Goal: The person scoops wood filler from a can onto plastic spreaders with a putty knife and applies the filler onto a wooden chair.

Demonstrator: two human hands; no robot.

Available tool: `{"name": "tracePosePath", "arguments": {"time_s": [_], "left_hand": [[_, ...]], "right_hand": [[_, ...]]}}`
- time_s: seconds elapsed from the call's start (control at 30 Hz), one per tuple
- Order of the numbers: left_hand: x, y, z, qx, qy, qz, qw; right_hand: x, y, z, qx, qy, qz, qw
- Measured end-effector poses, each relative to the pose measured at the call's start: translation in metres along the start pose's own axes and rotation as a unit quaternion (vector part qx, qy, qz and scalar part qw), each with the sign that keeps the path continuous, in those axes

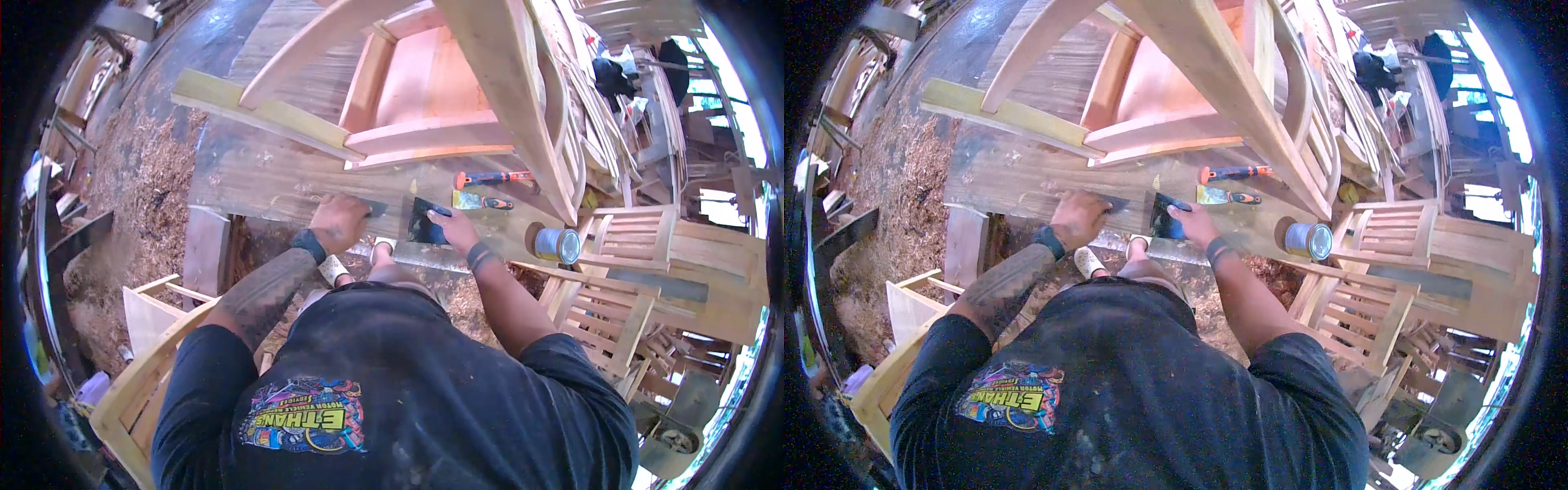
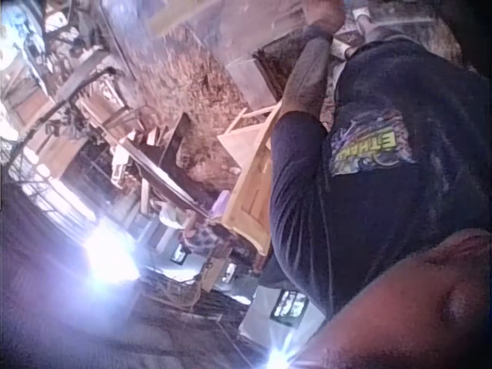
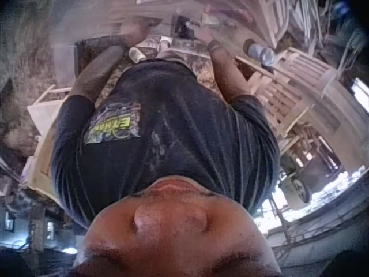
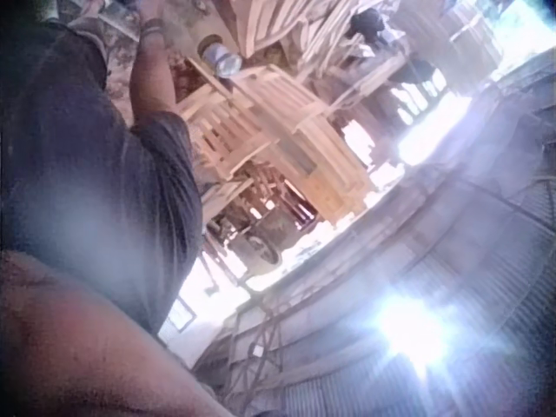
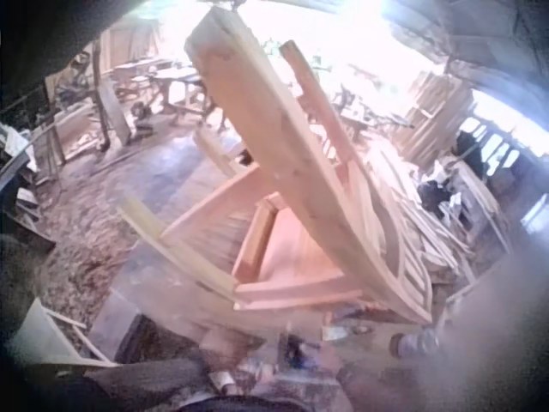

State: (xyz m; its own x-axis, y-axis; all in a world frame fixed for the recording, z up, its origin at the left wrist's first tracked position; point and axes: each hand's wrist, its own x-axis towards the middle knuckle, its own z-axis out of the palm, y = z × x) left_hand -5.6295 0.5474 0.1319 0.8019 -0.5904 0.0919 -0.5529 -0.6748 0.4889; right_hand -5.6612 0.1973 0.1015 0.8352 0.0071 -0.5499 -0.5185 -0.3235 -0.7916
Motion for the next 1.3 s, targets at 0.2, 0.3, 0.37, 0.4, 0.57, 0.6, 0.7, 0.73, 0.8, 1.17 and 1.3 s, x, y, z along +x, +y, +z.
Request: {"name": "tracePosePath", "arguments": {"time_s": [0.2, 0.3, 0.37, 0.4, 0.57, 0.6, 0.7, 0.73, 0.8, 1.17, 1.3], "left_hand": [[-0.024, -0.064, -0.012, -0.232, 0.073, -0.367, 0.898], [-0.028, -0.059, -0.020, -0.426, 0.073, -0.440, 0.787], [-0.026, -0.042, -0.026, -0.468, 0.114, -0.429, 0.764], [-0.037, -0.048, -0.024, -0.506, 0.124, -0.447, 0.727], [-0.068, -0.054, 0.013, -0.661, 0.103, -0.506, 0.545], [-0.069, -0.041, 0.019, -0.692, 0.066, -0.483, 0.533], [-0.051, 0.006, 0.016, -0.740, -0.038, -0.424, 0.521], [-0.066, -0.006, 0.048, -0.697, -0.043, -0.388, 0.602], [-0.051, 0.002, 0.050, -0.532, -0.082, -0.295, 0.790], [-0.003, 0.007, 0.041, 0.142, -0.157, -0.043, 0.976], [-0.014, -0.021, 0.035, 0.168, -0.191, 0.139, 0.957]], "right_hand": [[-0.011, -0.033, 0.039, 0.003, -0.002, 0.013, 1.000], [0.006, -0.012, 0.064, 0.071, -0.002, 0.015, 0.997], [0.019, -0.012, 0.083, 0.226, -0.016, 0.039, 0.973], [0.014, -0.026, 0.096, 0.269, -0.023, 0.097, 0.958], [-0.011, -0.045, 0.116, 0.079, -0.245, 0.205, 0.944], [-0.013, -0.038, 0.116, 0.103, -0.278, 0.181, 0.938], [-0.032, -0.036, 0.121, 0.200, -0.246, 0.125, 0.940], [-0.037, -0.048, 0.130, 0.212, -0.197, 0.099, 0.952], [-0.030, -0.033, 0.122, 0.239, -0.062, 0.058, 0.967], [0.018, -0.044, 0.004, -0.020, 0.000, -0.073, 0.997], [0.038, -0.035, 0.030, 0.058, -0.016, 0.021, 0.998]]}}
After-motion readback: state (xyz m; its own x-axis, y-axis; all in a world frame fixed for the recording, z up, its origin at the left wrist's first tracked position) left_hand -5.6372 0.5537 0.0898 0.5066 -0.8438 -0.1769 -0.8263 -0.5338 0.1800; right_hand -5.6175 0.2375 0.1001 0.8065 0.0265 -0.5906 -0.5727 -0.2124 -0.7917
